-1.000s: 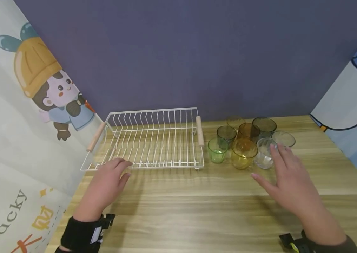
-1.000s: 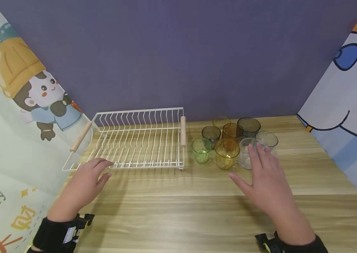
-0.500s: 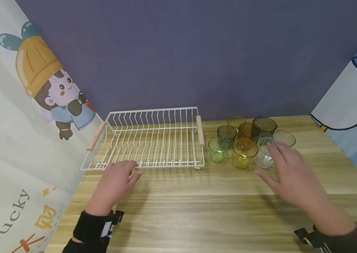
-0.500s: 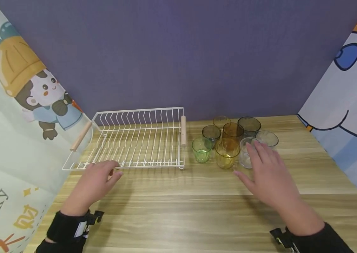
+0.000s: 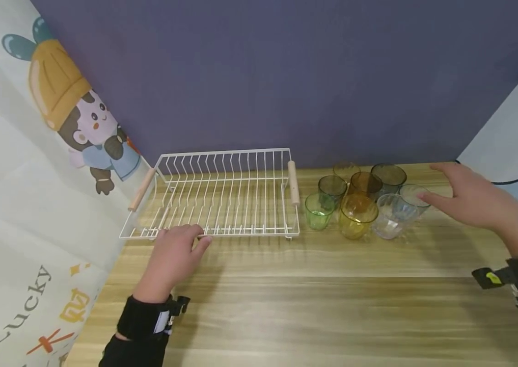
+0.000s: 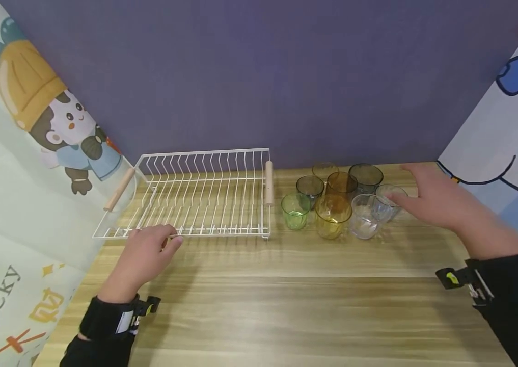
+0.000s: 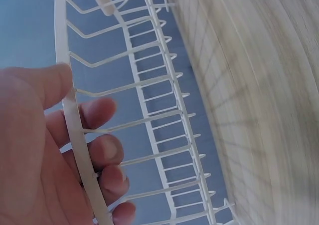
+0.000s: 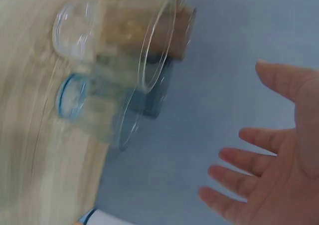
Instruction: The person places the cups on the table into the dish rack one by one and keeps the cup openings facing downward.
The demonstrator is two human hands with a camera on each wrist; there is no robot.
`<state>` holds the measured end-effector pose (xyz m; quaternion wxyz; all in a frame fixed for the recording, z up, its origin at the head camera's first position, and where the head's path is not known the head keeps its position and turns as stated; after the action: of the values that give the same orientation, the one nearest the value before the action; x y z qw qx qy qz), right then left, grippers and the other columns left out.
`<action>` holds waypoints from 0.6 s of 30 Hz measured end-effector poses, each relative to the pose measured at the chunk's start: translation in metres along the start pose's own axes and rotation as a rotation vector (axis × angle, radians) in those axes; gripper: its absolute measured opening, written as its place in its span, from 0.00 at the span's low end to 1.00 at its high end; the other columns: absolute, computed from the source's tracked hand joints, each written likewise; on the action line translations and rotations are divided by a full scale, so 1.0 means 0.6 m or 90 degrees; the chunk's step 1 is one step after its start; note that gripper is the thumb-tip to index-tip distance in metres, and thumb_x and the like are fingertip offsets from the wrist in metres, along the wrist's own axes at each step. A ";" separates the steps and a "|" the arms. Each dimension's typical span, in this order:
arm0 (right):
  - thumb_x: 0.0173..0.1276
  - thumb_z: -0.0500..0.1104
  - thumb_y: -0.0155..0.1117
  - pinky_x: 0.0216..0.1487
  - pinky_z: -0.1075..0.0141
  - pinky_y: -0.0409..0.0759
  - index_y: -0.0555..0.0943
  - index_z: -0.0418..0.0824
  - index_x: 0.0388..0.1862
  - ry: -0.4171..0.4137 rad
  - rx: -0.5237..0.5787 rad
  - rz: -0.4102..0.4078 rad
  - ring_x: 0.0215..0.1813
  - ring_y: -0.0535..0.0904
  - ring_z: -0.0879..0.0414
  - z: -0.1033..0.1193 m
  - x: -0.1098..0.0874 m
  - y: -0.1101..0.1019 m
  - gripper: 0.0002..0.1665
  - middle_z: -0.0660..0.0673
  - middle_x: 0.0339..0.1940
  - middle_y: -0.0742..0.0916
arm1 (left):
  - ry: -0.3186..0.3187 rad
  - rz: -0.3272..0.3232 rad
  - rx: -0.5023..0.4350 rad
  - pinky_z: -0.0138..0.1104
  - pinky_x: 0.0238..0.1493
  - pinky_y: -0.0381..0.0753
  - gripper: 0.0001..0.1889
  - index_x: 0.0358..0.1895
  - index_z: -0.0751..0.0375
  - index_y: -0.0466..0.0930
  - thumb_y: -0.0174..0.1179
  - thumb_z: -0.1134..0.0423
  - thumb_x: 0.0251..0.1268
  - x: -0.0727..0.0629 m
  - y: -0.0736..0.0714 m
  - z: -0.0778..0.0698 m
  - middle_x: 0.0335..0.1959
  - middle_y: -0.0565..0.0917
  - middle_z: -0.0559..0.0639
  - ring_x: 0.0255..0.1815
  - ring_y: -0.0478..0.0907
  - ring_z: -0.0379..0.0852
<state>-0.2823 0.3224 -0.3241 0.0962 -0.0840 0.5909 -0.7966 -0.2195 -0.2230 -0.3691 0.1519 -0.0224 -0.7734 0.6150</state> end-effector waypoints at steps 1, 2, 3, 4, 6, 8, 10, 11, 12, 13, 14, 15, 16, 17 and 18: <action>0.80 0.54 0.59 0.63 0.28 0.59 0.48 0.17 0.77 0.001 0.005 0.018 0.69 0.55 0.16 -0.010 0.007 -0.001 0.52 0.13 0.71 0.59 | -0.001 0.000 0.003 0.56 0.52 0.68 0.15 0.47 0.57 0.84 0.58 0.49 0.78 0.001 0.000 0.000 0.42 0.87 0.51 0.46 0.82 0.57; 0.80 0.54 0.59 0.63 0.27 0.59 0.49 0.16 0.77 0.000 0.008 0.034 0.69 0.55 0.16 -0.019 0.013 -0.001 0.51 0.13 0.71 0.59 | -0.001 0.001 0.006 0.56 0.52 0.68 0.15 0.46 0.57 0.84 0.58 0.49 0.78 0.002 0.000 0.000 0.42 0.87 0.51 0.46 0.82 0.58; 0.81 0.54 0.58 0.62 0.27 0.59 0.49 0.15 0.76 0.001 0.007 0.049 0.69 0.55 0.16 -0.027 0.019 0.000 0.50 0.12 0.71 0.59 | -0.001 0.001 0.007 0.56 0.52 0.68 0.14 0.46 0.57 0.84 0.58 0.50 0.78 0.003 0.000 -0.001 0.42 0.87 0.51 0.45 0.82 0.58; 0.81 0.54 0.58 0.62 0.27 0.60 0.50 0.15 0.75 0.000 0.007 0.060 0.68 0.56 0.16 -0.033 0.025 0.001 0.50 0.12 0.70 0.59 | -0.001 0.001 0.009 0.56 0.52 0.68 0.14 0.46 0.57 0.84 0.58 0.50 0.78 0.004 -0.001 -0.002 0.42 0.87 0.51 0.45 0.82 0.58; 0.81 0.54 0.57 0.61 0.26 0.63 0.52 0.14 0.74 0.001 0.002 0.079 0.67 0.58 0.16 -0.043 0.035 0.005 0.49 0.12 0.69 0.61 | -0.001 0.001 0.010 0.56 0.52 0.68 0.14 0.46 0.58 0.84 0.58 0.50 0.78 0.005 -0.001 -0.003 0.42 0.87 0.52 0.45 0.82 0.58; 0.82 0.53 0.55 0.60 0.26 0.65 0.53 0.13 0.73 0.004 0.015 0.102 0.66 0.60 0.15 -0.051 0.043 0.011 0.47 0.12 0.68 0.61 | -0.001 0.002 0.009 0.57 0.52 0.68 0.14 0.45 0.58 0.84 0.59 0.51 0.78 0.006 0.000 -0.004 0.41 0.88 0.52 0.44 0.83 0.58; 0.82 0.50 0.54 0.59 0.27 0.67 0.54 0.12 0.72 0.004 0.029 0.121 0.65 0.62 0.15 -0.056 0.052 0.017 0.44 0.11 0.68 0.62 | -0.003 0.002 0.010 0.57 0.53 0.68 0.14 0.45 0.58 0.84 0.59 0.51 0.78 0.006 0.002 -0.003 0.42 0.88 0.52 0.45 0.83 0.58; 0.82 0.48 0.54 0.59 0.27 0.67 0.54 0.12 0.71 0.004 0.036 0.129 0.64 0.62 0.15 -0.059 0.056 0.021 0.42 0.11 0.67 0.63 | -0.004 0.002 0.010 0.57 0.53 0.68 0.14 0.45 0.58 0.84 0.59 0.51 0.78 0.006 0.003 -0.002 0.42 0.88 0.52 0.45 0.83 0.58; 0.82 0.46 0.53 0.58 0.27 0.67 0.54 0.12 0.71 0.005 0.042 0.137 0.64 0.63 0.15 -0.062 0.060 0.025 0.41 0.10 0.67 0.63 | -0.004 0.001 0.010 0.57 0.52 0.68 0.14 0.45 0.58 0.84 0.59 0.51 0.78 0.006 0.004 -0.001 0.42 0.88 0.52 0.45 0.83 0.58; 0.82 0.45 0.53 0.58 0.27 0.68 0.55 0.12 0.70 0.006 0.045 0.142 0.64 0.63 0.15 -0.065 0.064 0.029 0.39 0.10 0.66 0.64 | -0.005 0.001 0.010 0.56 0.52 0.68 0.14 0.45 0.58 0.84 0.59 0.51 0.78 0.006 0.005 -0.001 0.42 0.88 0.52 0.45 0.83 0.58; 0.82 0.43 0.52 0.58 0.27 0.68 0.55 0.12 0.70 0.006 0.049 0.149 0.64 0.62 0.14 -0.068 0.067 0.035 0.38 0.10 0.66 0.64 | -0.006 0.000 0.010 0.56 0.52 0.68 0.14 0.45 0.58 0.84 0.59 0.51 0.78 0.006 0.006 0.000 0.42 0.88 0.52 0.45 0.83 0.58; 0.81 0.42 0.51 0.57 0.28 0.68 0.55 0.12 0.70 0.006 0.047 0.154 0.63 0.63 0.14 -0.071 0.071 0.040 0.36 0.10 0.65 0.64 | -0.006 -0.001 0.011 0.56 0.52 0.68 0.14 0.45 0.58 0.84 0.59 0.51 0.78 0.006 0.007 0.000 0.42 0.88 0.52 0.45 0.83 0.58; 0.80 0.40 0.51 0.57 0.28 0.69 0.55 0.12 0.70 0.008 0.051 0.160 0.63 0.63 0.14 -0.074 0.074 0.047 0.36 0.10 0.65 0.65 | -0.007 -0.003 0.011 0.55 0.51 0.68 0.14 0.45 0.58 0.84 0.59 0.50 0.78 0.006 0.008 0.001 0.42 0.88 0.52 0.45 0.83 0.58; 0.79 0.40 0.51 0.56 0.29 0.70 0.55 0.13 0.70 0.012 0.053 0.163 0.63 0.63 0.15 -0.077 0.076 0.054 0.35 0.10 0.65 0.65 | -0.008 -0.005 0.011 0.54 0.51 0.68 0.14 0.45 0.57 0.84 0.59 0.50 0.78 0.005 0.009 0.001 0.42 0.88 0.52 0.45 0.82 0.57; 0.77 0.39 0.51 0.55 0.30 0.71 0.56 0.14 0.70 0.013 0.051 0.166 0.63 0.64 0.15 -0.079 0.078 0.060 0.35 0.11 0.64 0.67 | -0.009 -0.007 0.013 0.54 0.51 0.67 0.14 0.44 0.57 0.84 0.59 0.50 0.78 0.005 0.010 0.001 0.41 0.88 0.52 0.45 0.82 0.57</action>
<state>-0.3375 0.3443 -0.3714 0.1963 0.0056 0.5657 -0.8009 -0.2234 -0.2212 -0.3744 0.1501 -0.0121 -0.7684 0.6220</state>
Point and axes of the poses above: each hand's wrist, its own x-axis towards the middle knuckle, its own y-axis out of the palm, z = x × y, the point moved 8 cm from there along x, towards the middle knuckle
